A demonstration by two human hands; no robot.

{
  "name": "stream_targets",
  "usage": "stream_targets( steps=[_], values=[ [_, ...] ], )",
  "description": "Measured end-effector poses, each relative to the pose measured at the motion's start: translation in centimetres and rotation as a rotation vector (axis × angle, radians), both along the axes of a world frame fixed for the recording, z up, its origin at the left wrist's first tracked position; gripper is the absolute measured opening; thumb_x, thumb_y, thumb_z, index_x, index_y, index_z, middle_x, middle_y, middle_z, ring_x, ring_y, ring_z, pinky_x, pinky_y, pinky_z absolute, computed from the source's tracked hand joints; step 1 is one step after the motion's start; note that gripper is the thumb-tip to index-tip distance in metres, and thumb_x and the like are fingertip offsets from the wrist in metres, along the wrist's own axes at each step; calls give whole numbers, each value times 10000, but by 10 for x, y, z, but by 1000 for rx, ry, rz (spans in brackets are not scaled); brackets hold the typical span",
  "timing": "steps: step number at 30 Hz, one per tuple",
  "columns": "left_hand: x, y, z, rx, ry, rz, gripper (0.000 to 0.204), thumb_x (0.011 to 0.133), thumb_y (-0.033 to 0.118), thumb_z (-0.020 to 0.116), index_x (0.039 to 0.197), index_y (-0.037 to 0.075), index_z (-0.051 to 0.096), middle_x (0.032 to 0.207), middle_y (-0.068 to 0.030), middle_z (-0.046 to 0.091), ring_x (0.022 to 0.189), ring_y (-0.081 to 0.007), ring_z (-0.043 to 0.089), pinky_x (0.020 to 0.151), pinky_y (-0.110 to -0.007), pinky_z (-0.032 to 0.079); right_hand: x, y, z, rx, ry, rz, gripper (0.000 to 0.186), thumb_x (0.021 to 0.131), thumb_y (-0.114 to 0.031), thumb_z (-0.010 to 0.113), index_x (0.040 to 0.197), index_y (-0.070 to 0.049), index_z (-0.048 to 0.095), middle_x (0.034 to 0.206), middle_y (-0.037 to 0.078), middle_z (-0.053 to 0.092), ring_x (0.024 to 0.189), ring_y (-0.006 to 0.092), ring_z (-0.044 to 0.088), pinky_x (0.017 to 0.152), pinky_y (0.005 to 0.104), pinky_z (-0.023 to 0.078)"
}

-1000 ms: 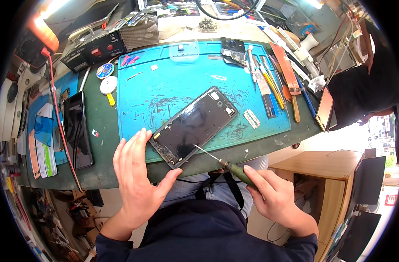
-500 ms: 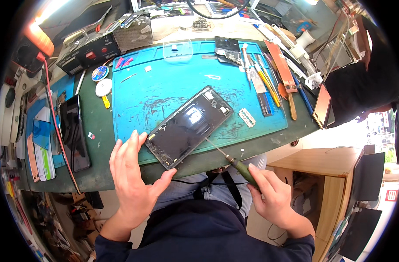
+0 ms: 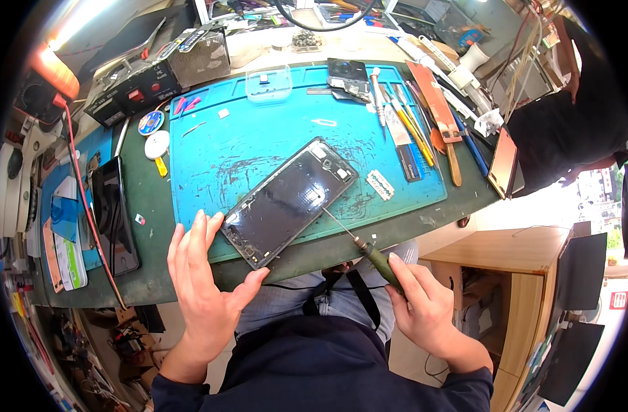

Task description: The person disassembles a smartphone by prying the screen assembly away from the chassis using a plastic card. They then use a rotary tool to grind away adhesive or residue from the phone's frame. The person handles the separated screen and body components throughout the process.

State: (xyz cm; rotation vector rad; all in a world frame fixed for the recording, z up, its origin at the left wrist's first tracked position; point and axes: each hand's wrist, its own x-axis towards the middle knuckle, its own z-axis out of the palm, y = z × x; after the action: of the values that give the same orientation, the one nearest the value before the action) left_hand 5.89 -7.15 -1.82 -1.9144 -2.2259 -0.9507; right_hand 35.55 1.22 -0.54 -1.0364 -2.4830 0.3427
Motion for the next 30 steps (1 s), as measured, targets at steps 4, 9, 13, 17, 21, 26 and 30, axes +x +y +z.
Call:
stream_targets(
  steps=[4, 9, 13, 17, 21, 26, 30],
  values=[
    [-1, 0, -1, 2, 10, -2, 956, 774, 280, 867, 1499, -76, 356, 1336, -177, 640, 1245, -313, 601, 1160, -548, 332, -2, -3, 2, -14, -3, 29, 595, 762, 16, 778, 1338, -58, 651, 956, 60, 653, 691, 203, 651, 579, 312, 519],
    [-1, 1, -2, 15, 15, -8, 953, 778, 287, 866, 1498, -75, 357, 1341, -180, 639, 1245, -317, 598, 1159, -552, 334, -5, -6, -1, -25, 0, 80, 606, 749, 14, 777, 1338, -55, 651, 954, 59, 653, 684, 198, 647, 564, 305, 513],
    [-1, 0, -3, 11, 17, -2, 949, 785, 294, 863, 1497, -74, 355, 1337, -178, 641, 1249, -315, 595, 1160, -556, 334, -6, -5, -5, 16, 28, 24, 593, 747, 18, 774, 1325, -54, 662, 946, 55, 649, 676, 190, 640, 552, 303, 508],
    [-1, 0, -2, 5, 11, 0, 949, 792, 306, 860, 1499, -72, 353, 1332, -177, 644, 1248, -313, 594, 1160, -557, 332, -6, -8, -3, 2, 5, 45, 567, 752, 25, 761, 1307, -54, 676, 939, 48, 647, 654, 179, 621, 539, 297, 497],
    [-2, 0, -3, 8, 13, -5, 953, 793, 313, 862, 1502, -68, 353, 1332, -177, 643, 1242, -312, 594, 1159, -557, 332, -10, -16, -3, -29, -6, 106, 560, 746, 31, 752, 1294, -59, 687, 933, 43, 644, 628, 163, 598, 525, 281, 483],
    [-2, -4, -5, -23, -79, 1, 979, 755, 212, 881, 1534, -14, 333, 1410, -133, 613, 1422, -374, 420, 1210, -500, 254, -9, -16, -6, -23, 12, 102, 595, 743, 21, 757, 1326, -47, 661, 947, 61, 648, 658, 182, 626, 547, 293, 501],
    [0, -4, -3, -24, -80, -8, 977, 754, 253, 886, 1526, -12, 350, 1426, -147, 596, 1420, -390, 415, 1208, -524, 253, -10, -15, -4, -99, 33, 159, 616, 769, -18, 777, 1366, -33, 622, 991, 86, 668, 696, 209, 661, 562, 300, 526]
  ],
)
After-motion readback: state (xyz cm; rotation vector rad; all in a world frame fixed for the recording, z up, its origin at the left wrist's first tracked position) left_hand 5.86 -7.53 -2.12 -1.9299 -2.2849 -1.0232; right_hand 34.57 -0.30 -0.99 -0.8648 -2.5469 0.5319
